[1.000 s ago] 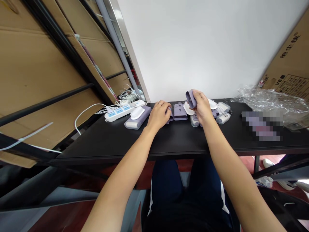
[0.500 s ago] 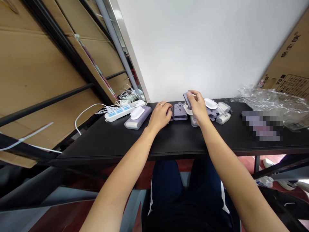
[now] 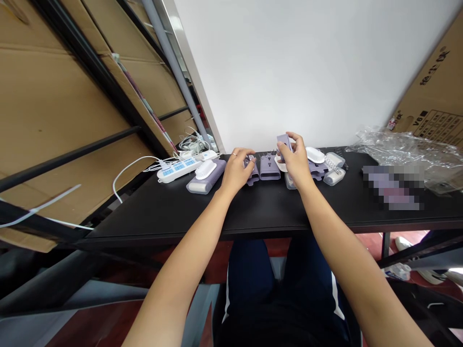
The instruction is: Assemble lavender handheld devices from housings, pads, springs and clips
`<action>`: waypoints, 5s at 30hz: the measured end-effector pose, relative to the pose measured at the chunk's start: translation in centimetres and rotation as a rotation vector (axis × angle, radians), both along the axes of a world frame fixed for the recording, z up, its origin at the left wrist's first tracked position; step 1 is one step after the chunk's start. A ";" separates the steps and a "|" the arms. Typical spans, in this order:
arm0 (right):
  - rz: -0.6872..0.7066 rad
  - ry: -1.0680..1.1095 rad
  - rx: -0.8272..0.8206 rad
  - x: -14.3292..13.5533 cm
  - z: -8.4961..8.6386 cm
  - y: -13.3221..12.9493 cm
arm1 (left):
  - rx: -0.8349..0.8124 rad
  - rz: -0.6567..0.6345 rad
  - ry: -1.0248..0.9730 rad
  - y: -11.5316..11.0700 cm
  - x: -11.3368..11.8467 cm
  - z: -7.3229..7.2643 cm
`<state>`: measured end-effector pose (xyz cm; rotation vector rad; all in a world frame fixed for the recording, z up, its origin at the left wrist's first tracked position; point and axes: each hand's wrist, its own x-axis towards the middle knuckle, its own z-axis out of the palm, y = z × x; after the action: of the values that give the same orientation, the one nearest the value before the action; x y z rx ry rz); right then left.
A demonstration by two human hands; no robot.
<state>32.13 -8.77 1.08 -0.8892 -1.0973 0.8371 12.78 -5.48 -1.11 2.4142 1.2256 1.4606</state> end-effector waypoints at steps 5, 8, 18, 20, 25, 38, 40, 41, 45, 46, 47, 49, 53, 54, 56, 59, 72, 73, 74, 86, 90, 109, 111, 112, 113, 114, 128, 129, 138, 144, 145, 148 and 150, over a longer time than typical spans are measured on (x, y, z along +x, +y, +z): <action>-0.177 -0.033 0.004 0.1 -0.1 0.1 | -0.083 -0.084 0.022 -0.2 0.0 0.2; -0.218 -0.048 -0.017 0.3 -0.3 0.3 | -0.162 -0.180 0.088 -0.3 -0.1 0.3; -0.135 0.021 -0.020 0.1 0.1 -0.1 | -0.415 -0.432 -0.135 0.3 -1.2 0.7; -0.096 0.052 -0.023 0.0 0.4 -0.2 | -0.462 -0.475 -0.226 0.5 -1.4 0.6; 0.029 0.185 -0.085 0.1 0.6 -0.1 | -0.535 -0.574 -0.414 0.1 -1.7 1.1; 0.234 0.280 -0.150 -0.3 0.4 -0.2 | -0.616 -0.581 -0.831 0.2 -1.9 1.8; 0.265 0.272 -0.151 -0.5 0.3 -0.2 | -0.607 -0.571 -0.849 0.3 -2.0 1.8; 0.274 0.268 -0.156 -0.6 0.2 -0.2 | -0.604 -0.573 -0.858 0.2 -2.0 1.8; 0.297 0.276 -0.165 -1.0 0.0 -0.1 | -0.628 -0.593 -0.912 -0.2 -2.0 2.1; 0.296 0.282 -0.166 -1.1 0.0 -0.1 | -0.645 -0.594 -0.932 -0.4 -1.9 2.2; 0.290 0.288 -0.168 -1.1 0.0 -0.1 | -0.667 -0.597 -0.951 -0.4 -1.8 2.2; 0.272 0.301 -0.176 -1.1 0.0 -0.2 | -0.708 -0.611 -0.982 -0.4 -1.6 2.3; 0.259 0.292 -0.195 -1.3 0.1 -0.4 | -0.729 -0.603 -1.044 0.1 -1.2 2.0; 0.256 0.277 -0.197 -1.3 0.1 -0.5 | -0.729 -0.582 -1.054 0.1 -1.1 2.0; 0.248 0.238 -0.195 -1.6 0.1 -0.7 | -0.734 -0.543 -1.041 0.2 -0.8 1.8; 0.237 0.170 -0.185 -2.0 0.0 -0.9 | -0.759 -0.532 -0.947 -0.2 -0.4 1.6; 0.211 -0.046 -0.124 -2.4 -0.3 -1.1 | -0.610 -0.568 -0.895 0.2 0.0 0.8; 0.214 -0.056 -0.125 -2.5 -0.4 -1.1 | -0.611 -0.582 -0.875 0.2 0.1 0.7; 0.215 -0.058 -0.123 -2.6 -0.4 -1.1 | -0.611 -0.593 -0.861 0.2 0.1 0.6; 0.247 0.017 -0.114 -2.6 -0.4 -1.1 | -0.578 -0.529 -0.848 0.0 -0.2 1.1; 0.165 0.120 -0.099 -2.3 0.2 -1.0 | -0.559 -0.371 -0.962 0.8 -0.9 1.3; -0.014 0.188 -0.188 -1.7 0.4 -1.0 | -0.653 0.220 -0.313 4.6 -2.6 -2.2; -0.018 0.183 -0.188 -1.6 0.3 -0.9 | -0.610 0.253 -0.337 4.6 -2.8 -2.2; -0.020 0.182 -0.188 -1.6 0.3 -0.9 | -0.589 0.258 -0.337 4.5 -2.9 -2.2; -0.023 0.182 -0.187 -1.7 0.3 -0.8 | -0.575 0.251 -0.329 4.4 -2.9 -2.2; -0.024 0.182 -0.185 -1.7 0.3 -0.8 | -0.571 0.235 -0.320 4.4 -3.0 -2.2; -0.024 0.175 -0.172 -1.6 0.2 -0.8 | -0.818 0.074 -0.534 3.5 -4.4 -0.5; -0.019 0.178 -0.170 -1.6 0.2 -0.8 | -0.864 0.050 -0.608 3.8 -4.5 -0.5; 0.085 0.173 -0.051 -1.7 0.5 -1.1 | -1.044 -0.286 -1.214 3.9 -4.9 0.9; 0.164 0.115 -0.011 -1.8 0.5 -1.4 | -0.974 -0.424 -1.262 3.0 -4.5 1.5; 0.163 0.110 -0.012 -1.8 0.5 -1.4 | -0.964 -0.422 -1.267 3.0 -4.5 1.5; 0.139 0.108 -0.023 -1.8 0.5 -1.3 | -0.966 -0.397 -1.274 3.1 -4.3 1.6; 0.120 0.104 -0.027 -1.8 0.5 -1.3 | -0.991 -0.385 -1.266 3.1 -4.2 1.7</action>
<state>30.36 -10.07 1.55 -0.7995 -1.0582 0.9884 8.53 -2.35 0.59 0.7149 0.7339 1.3104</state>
